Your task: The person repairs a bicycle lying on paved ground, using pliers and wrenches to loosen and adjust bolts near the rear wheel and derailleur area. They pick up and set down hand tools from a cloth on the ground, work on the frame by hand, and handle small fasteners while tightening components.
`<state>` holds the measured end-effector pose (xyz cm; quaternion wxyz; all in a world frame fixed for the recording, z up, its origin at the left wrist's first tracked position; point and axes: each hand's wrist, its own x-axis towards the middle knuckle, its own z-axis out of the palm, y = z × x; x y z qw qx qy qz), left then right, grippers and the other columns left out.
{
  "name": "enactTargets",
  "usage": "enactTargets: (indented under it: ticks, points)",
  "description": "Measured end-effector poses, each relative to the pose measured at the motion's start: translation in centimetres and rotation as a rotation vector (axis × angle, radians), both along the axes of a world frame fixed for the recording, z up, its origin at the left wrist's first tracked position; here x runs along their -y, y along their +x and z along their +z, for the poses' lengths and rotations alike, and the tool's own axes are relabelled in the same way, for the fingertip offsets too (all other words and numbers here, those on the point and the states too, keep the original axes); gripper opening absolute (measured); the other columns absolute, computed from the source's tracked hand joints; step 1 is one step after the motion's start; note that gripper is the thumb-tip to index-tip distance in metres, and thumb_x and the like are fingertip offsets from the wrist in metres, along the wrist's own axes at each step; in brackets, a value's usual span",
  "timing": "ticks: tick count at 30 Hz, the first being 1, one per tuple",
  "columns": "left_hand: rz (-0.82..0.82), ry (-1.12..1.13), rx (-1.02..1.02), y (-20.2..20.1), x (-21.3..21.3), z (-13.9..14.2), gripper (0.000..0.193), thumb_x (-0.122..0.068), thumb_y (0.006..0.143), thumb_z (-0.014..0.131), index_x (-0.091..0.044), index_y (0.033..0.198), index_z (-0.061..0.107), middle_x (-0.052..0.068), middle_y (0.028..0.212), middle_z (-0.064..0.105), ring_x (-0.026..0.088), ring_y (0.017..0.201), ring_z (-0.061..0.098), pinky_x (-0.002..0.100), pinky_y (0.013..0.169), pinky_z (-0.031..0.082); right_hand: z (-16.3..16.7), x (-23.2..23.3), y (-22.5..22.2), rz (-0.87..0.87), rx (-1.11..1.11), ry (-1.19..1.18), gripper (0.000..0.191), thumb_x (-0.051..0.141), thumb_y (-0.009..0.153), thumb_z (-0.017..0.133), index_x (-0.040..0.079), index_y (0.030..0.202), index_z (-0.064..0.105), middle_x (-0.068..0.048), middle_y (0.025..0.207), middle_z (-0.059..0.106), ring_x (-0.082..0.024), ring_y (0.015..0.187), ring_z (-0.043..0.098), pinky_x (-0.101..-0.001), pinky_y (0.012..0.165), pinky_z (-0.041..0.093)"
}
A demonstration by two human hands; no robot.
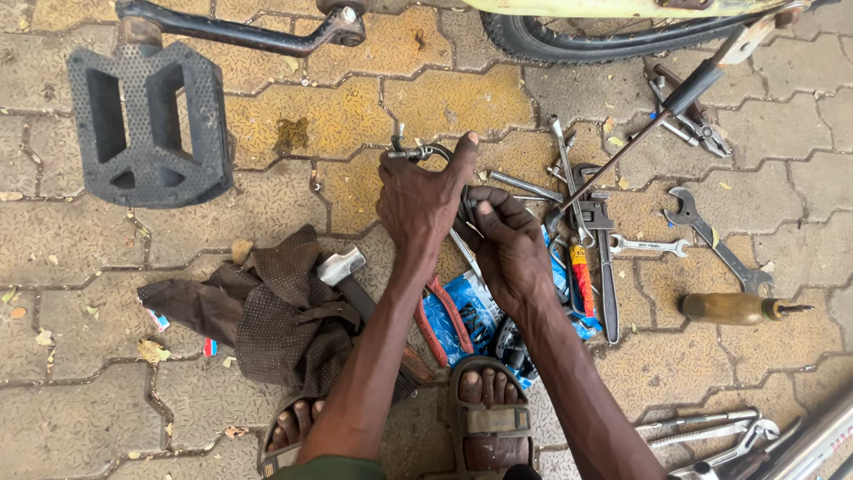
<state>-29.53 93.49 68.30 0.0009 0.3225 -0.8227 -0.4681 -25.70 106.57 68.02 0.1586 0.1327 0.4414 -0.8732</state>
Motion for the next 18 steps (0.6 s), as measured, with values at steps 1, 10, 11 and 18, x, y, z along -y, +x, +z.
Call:
enactTargets:
  ticks: [1,10,11,18]
  points:
    - [-0.004,-0.012,0.007,0.0,0.0,0.0,0.121,-0.086,0.068,0.061,0.017,0.129,0.048,0.031,0.113,0.062,0.041,0.093,0.072,0.05,0.071,0.06,0.0,0.0,0.1,0.002,-0.004,0.003,0.016,0.003,0.09,0.064,0.0,0.106,0.066,-0.012,0.107,0.072,-0.025,0.105,0.069,-0.0434,0.103,0.057]
    - [-0.007,-0.018,-0.04,0.2,-0.1,-0.6,0.12,-0.085,0.068,0.063,0.018,0.128,0.047,0.031,0.112,0.061,0.041,0.091,0.071,0.052,0.071,0.059,-1.0,-0.9,0.0,0.043,-0.044,-0.005,0.023,0.006,0.101,0.061,-0.006,0.12,0.064,-0.015,0.115,0.07,-0.023,0.107,0.067,-0.0465,0.109,0.055]
    - [-0.011,-0.023,-0.049,0.2,-0.2,-0.7,0.119,-0.085,0.068,0.063,0.018,0.128,0.048,0.03,0.112,0.061,0.042,0.093,0.071,0.053,0.073,0.058,-1.1,-0.9,0.1,0.057,-0.045,-0.022,0.025,0.008,0.101,0.061,-0.005,0.122,0.064,-0.014,0.115,0.069,-0.021,0.106,0.067,-0.0453,0.109,0.055]
    - [-0.01,0.308,-0.297,-0.2,0.0,-2.4,0.079,-0.076,0.082,0.065,0.0,0.103,0.072,0.019,0.088,0.072,0.029,0.081,0.069,0.045,0.075,0.054,-1.4,-0.6,0.2,-0.032,0.006,-0.108,0.027,0.015,0.108,0.061,-0.007,0.122,0.063,-0.012,0.112,0.064,-0.024,0.106,0.065,-0.0483,0.11,0.05]
